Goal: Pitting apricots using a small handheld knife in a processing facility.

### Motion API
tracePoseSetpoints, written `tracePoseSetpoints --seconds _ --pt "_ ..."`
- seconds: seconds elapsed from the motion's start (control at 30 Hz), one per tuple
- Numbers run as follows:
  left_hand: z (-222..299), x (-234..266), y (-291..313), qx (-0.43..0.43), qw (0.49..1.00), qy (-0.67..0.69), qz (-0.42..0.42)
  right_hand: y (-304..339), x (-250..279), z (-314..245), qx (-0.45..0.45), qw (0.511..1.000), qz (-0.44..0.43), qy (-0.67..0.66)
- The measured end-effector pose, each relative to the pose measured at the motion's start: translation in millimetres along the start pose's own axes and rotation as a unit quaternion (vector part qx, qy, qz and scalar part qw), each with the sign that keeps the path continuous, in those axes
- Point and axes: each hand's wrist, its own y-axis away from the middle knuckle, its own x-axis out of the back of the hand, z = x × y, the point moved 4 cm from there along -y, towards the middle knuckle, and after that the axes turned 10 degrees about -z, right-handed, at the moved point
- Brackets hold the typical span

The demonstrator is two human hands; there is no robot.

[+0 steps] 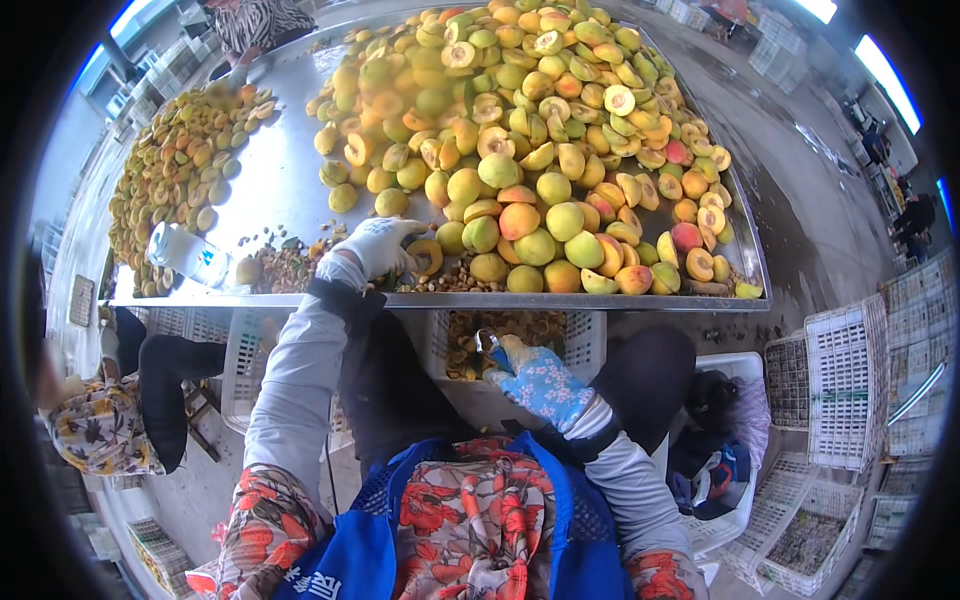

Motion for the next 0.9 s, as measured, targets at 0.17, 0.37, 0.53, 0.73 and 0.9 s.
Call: tracePoseSetpoints --seconds 0.17,0.37,0.53,0.73,0.9 --pt "23 -16 -8 -0.009 0.999 -0.047 -0.007 9 -15 7 0.117 0.99 0.066 0.033" --pt "53 5 35 -0.131 0.968 0.207 0.055 12 4 0 0.044 0.976 0.109 -0.185" --pt "116 -10 41 -0.276 0.928 0.247 0.031 -5 21 3 0.107 0.936 0.208 -0.263" --pt "140 -42 46 -0.188 0.801 0.561 0.091 16 33 -12 0.058 0.937 0.332 -0.086" --pt "145 -45 51 -0.058 0.915 0.344 0.201 16 25 -8 0.075 0.898 0.427 -0.071"
